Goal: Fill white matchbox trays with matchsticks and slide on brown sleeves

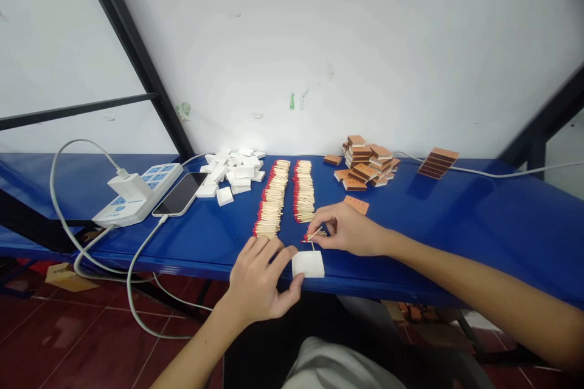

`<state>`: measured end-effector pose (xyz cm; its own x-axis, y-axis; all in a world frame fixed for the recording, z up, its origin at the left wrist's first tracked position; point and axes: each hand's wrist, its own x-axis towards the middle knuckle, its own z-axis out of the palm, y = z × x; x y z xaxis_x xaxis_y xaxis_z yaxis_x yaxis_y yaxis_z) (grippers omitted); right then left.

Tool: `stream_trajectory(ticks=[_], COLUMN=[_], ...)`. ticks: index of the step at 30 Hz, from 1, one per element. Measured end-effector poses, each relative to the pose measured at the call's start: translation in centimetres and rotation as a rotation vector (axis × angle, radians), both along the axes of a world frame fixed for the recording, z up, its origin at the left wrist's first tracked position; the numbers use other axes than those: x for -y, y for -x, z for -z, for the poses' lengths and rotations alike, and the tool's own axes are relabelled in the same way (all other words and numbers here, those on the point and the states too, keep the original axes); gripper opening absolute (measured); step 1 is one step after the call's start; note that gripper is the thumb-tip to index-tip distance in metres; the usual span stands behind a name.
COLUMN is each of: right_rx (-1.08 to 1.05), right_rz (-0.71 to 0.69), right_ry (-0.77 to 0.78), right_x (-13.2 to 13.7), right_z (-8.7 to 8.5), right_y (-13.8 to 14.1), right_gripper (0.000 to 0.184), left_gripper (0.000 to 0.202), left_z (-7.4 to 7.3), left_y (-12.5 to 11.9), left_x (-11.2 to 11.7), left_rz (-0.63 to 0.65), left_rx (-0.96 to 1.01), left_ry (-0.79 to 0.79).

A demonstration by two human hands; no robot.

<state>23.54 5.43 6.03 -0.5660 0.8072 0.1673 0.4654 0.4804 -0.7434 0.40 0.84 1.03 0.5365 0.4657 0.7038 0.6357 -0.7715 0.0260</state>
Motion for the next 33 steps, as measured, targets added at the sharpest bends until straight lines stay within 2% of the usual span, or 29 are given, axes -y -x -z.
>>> stream_trajectory(ticks=[6,10,20,22,24,26,28,30,33], right_rx=[-0.054,-0.012,-0.017,-0.043,-0.010,0.149,0.305,0.402,0.435], right_rz=[-0.103,-0.161,-0.160,-0.115,0.019,0.177,0.279,0.313,0.259], right_ry=[0.107,0.036,-0.127,-0.196,-0.307,-0.381,-0.352,-0.327,-0.345], right_x=[1.0,1.8,2.4,2.1,1.5,0.8,0.2,-0.1,0.1], right_z=[-0.4,-0.3,0.1,0.1,0.1,0.2,0.3,0.4,0.3], right_y=[0.2,0.7,1.1,0.8,0.3,-0.2,-0.5,-0.6,-0.3], right_gripper=[0.015,0.016,0.015,0.015,0.018,0.019,0.026,0.038,0.049], left_gripper=[0.023,0.022,0.019,0.020,0.020,0.020,0.019,0.020,0.020], left_z=[-0.3,-0.3,-0.3,-0.3,-0.3,-0.3,-0.3,-0.4,-0.4], left_y=[0.0,0.0,-0.2,-0.2,-0.1,-0.1,-0.1,-0.1,0.0], left_x=[0.0,0.0,0.0,0.0,0.1,0.1,0.1,0.1,0.1], left_rz=[0.001,0.005,-0.006,-0.010,-0.012,-0.012,-0.002,0.011,0.018], left_rx=[-0.002,0.003,0.013,0.010,0.003,0.001,0.008,0.010,0.002], left_ry=[0.020,0.022,-0.003,0.006,0.015,0.016,0.008,0.006,0.011])
